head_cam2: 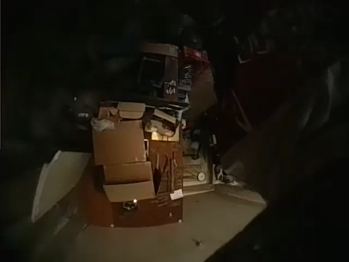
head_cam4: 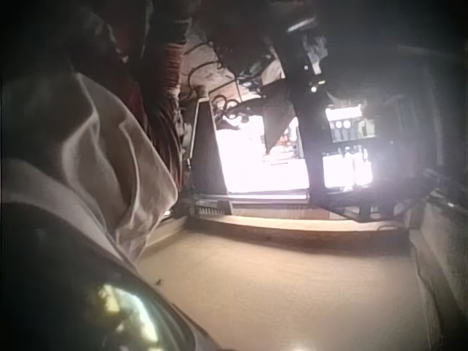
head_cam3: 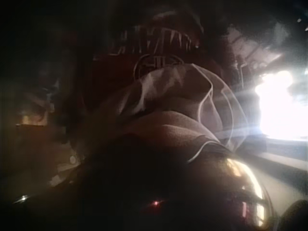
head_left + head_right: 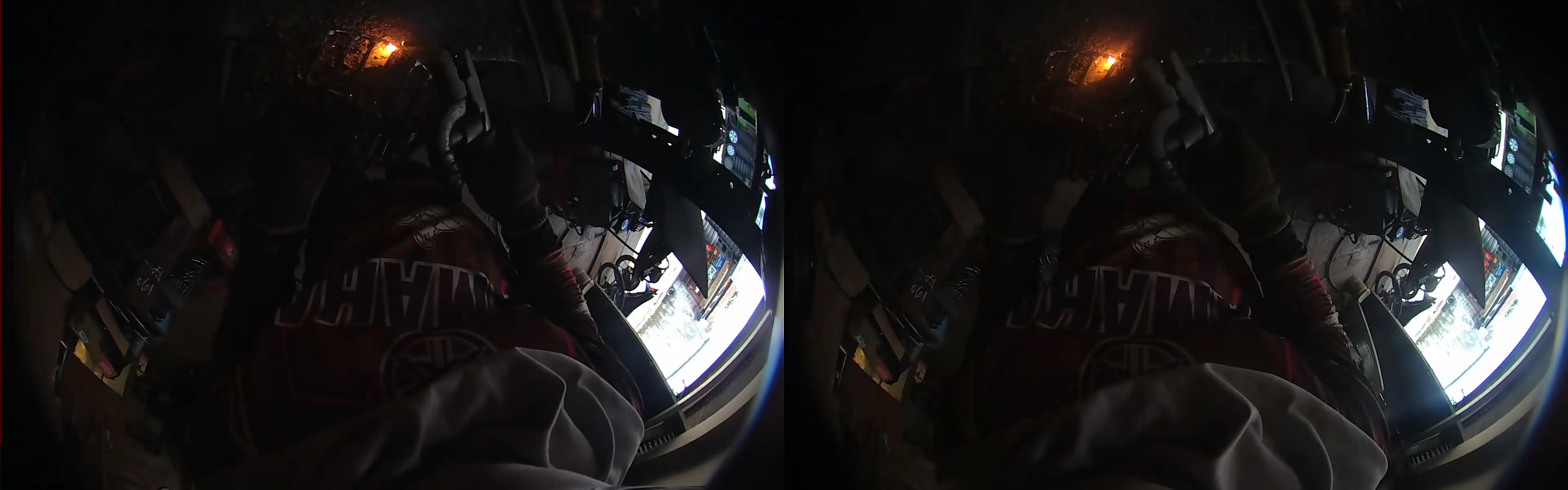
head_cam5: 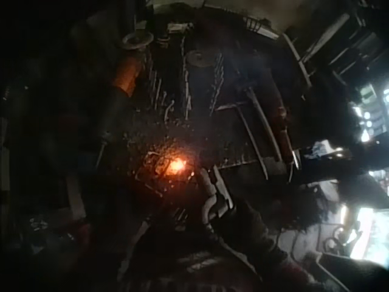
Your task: The person joins metal rods to a frame using a welding tool and later smooths the edges of a wire cage using an angle grinder.
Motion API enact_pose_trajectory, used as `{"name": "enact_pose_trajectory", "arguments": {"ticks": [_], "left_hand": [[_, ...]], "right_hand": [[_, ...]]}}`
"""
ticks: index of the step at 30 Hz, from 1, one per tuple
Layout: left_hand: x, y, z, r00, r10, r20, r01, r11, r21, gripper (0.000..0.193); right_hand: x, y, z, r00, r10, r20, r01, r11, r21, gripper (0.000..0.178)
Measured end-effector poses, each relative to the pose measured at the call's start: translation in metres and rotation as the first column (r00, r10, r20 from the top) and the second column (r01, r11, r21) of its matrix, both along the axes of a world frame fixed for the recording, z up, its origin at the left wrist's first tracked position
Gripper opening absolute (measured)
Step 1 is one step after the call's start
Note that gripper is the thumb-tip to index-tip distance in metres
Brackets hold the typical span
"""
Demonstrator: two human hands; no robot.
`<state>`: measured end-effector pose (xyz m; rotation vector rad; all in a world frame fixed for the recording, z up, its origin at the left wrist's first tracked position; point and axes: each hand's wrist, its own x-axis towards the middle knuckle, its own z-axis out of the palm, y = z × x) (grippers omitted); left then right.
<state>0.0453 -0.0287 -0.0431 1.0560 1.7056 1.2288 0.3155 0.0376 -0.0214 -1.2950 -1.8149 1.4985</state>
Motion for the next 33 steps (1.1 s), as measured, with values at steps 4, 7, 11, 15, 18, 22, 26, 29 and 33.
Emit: {"name": "enact_pose_trajectory", "arguments": {"ticks": [4, 7, 11, 15, 18, 22, 26, 29, 33], "left_hand": [[0.001, 0.006, -0.002, 1.000, -0.019, 0.000, 0.019, 1.000, -0.015, 0.027], [0.001, 0.008, 0.007, 0.982, -0.028, -0.189, 0.017, 0.998, -0.060, 0.029], [0.001, 0.010, 0.013, 0.988, -0.007, -0.152, -0.009, 0.994, -0.106, 0.032], [-0.005, 0.008, -0.010, 0.996, 0.043, 0.077, -0.030, 0.985, -0.170, 0.033], [-0.003, 0.010, -0.008, 0.984, 0.089, 0.155, -0.061, 0.982, -0.177, 0.034], [-0.004, 0.008, -0.001, 0.999, 0.014, -0.046, -0.022, 0.987, -0.162, 0.034], [-0.005, 0.009, 0.011, 0.736, -0.092, -0.671, -0.003, 0.990, -0.139, 0.026], [-0.011, 0.006, -0.003, 0.644, -0.056, -0.763, 0.052, 0.998, -0.030, 0.021], [-0.002, 0.004, 0.003, 0.886, -0.046, -0.462, -0.006, 0.994, -0.111, 0.031]], "right_hand": [[-0.005, 0.008, 0.013, 0.899, 0.110, 0.425, -0.243, 0.931, 0.272, 0.046], [-0.004, 0.006, 0.016, 0.904, 0.114, 0.412, -0.228, 0.944, 0.238, 0.045], [-0.008, 0.010, 0.019, 0.835, 0.124, 0.536, -0.382, 0.832, 0.403, 0.043], [-0.005, 0.010, 0.016, 0.846, 0.143, 0.514, -0.329, 0.898, 0.293, 0.047], [-0.005, 0.006, 0.015, 0.895, 0.073, 0.440, -0.176, 0.964, 0.199, 0.052], [-0.012, 0.009, 0.016, 0.874, 0.088, 0.478, -0.189, 0.968, 0.167, 0.051], [-0.011, 0.013, 0.018, 0.742, 0.156, 0.652, -0.525, 0.741, 0.419, 0.034], [-0.008, 0.014, 0.018, 0.742, 0.176, 0.646, -0.535, 0.736, 0.414, 0.032], [-0.017, 0.017, 0.022, 0.757, 0.145, 0.637, -0.568, 0.627, 0.533, 0.022]]}}
